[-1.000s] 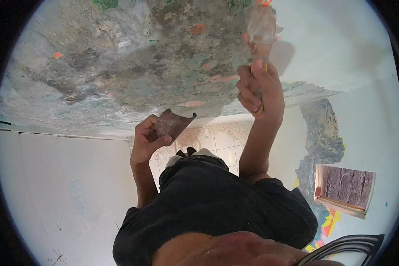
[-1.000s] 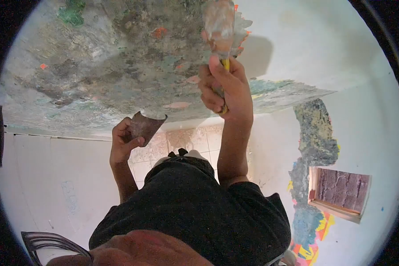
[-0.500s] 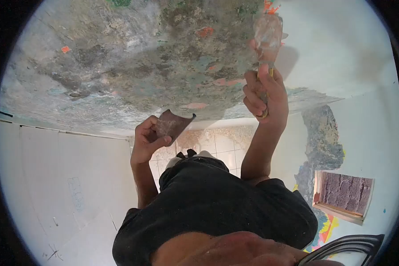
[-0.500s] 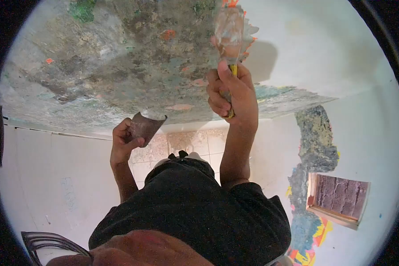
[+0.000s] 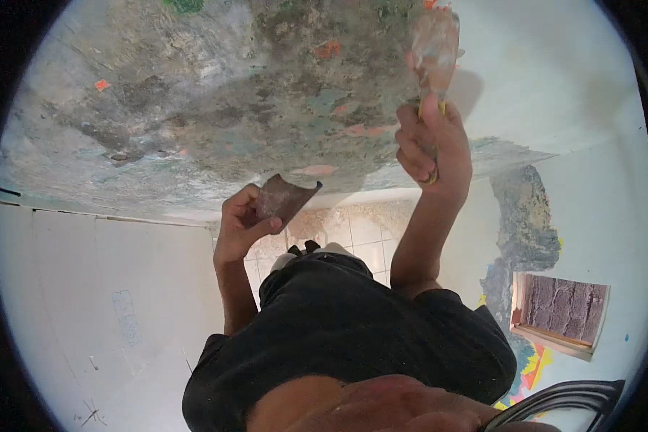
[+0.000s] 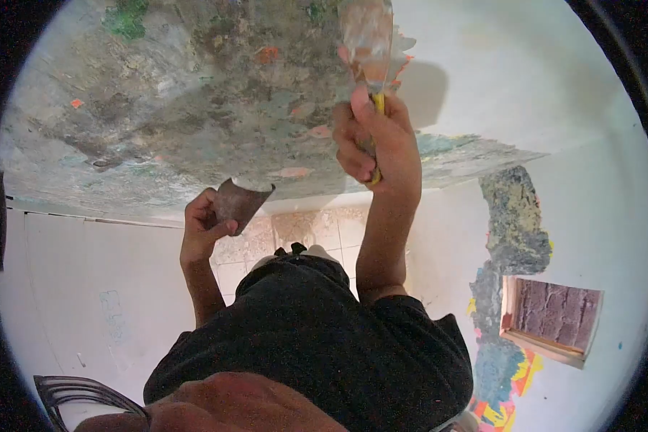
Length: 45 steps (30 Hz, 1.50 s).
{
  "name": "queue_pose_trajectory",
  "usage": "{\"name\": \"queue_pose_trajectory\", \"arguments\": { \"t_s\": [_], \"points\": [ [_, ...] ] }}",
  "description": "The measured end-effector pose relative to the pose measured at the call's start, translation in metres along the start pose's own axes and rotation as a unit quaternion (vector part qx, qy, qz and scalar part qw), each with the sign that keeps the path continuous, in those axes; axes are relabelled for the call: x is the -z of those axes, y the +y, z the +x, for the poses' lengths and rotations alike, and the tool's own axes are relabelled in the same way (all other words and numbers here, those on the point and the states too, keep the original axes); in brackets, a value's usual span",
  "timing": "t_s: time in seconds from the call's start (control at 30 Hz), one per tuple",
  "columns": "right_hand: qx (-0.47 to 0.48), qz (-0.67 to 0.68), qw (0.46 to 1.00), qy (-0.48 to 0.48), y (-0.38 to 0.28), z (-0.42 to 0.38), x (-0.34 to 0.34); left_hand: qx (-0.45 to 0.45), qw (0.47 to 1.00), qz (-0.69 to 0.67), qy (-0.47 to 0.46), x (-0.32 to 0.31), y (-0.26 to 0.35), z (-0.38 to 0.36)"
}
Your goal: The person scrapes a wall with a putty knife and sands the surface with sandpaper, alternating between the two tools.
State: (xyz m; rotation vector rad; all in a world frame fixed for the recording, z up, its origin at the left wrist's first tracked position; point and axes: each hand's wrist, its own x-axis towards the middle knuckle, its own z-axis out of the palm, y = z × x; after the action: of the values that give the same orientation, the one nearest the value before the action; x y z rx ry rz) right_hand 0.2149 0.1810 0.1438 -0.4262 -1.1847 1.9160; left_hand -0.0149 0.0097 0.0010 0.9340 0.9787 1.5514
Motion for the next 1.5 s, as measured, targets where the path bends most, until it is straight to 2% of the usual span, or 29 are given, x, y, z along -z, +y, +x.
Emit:
{"name": "queue_pose_trajectory", "arguments": {
  "t_s": [0.13,0.23,0.6,0.67,0.73,0.83,0.93,1.03,1.13,1.5],
  "points": [
    [0.001,-0.018,1.000,0.020,0.004,-0.004,-0.001,0.006,1.000,0.006,0.004,0.002,-0.002,0.001],
    [0.032,-0.023,0.999,-0.012,-0.001,0.003,-0.007,0.001,1.000,0.006,0.001,0.004,-0.003,0.003],
    [0.015,-0.004,1.000,0.009,0.001,-0.004,-0.008,0.002,1.000,0.005,0.022,0.009,-0.004,-0.004],
    [0.008,0.007,1.000,-0.011,-0.001,-0.002,-0.006,-0.005,0.999,0.005,0.040,0.007,-0.005,-0.007],
    [0.001,0.027,0.999,-0.037,-0.006,-0.004,-0.005,-0.004,1.000,0.004,0.024,0.008,-0.005,-0.006],
    [-0.003,-0.007,1.000,0.021,0.001,-0.004,-0.004,0.002,1.000,0.013,0.003,0.005,-0.003,-0.007],
    [0.006,-0.002,1.000,-0.018,-0.006,-0.004,-0.011,0.000,1.000,0.015,0.000,-0.001,0.003,-0.004],
    [0.002,0.018,0.999,0.034,0.005,-0.002,-0.004,0.002,1.000,0.017,-0.015,0.000,0.000,-0.007],
    [0.011,-0.003,1.000,-0.024,-0.003,-0.002,-0.006,-0.012,0.999,0.011,-0.027,0.005,-0.006,-0.004],
    [0.009,-0.002,1.000,-0.017,0.002,-0.002,-0.006,0.004,1.000,0.019,-0.016,-0.008,-0.001,-0.017]
  ]
}}
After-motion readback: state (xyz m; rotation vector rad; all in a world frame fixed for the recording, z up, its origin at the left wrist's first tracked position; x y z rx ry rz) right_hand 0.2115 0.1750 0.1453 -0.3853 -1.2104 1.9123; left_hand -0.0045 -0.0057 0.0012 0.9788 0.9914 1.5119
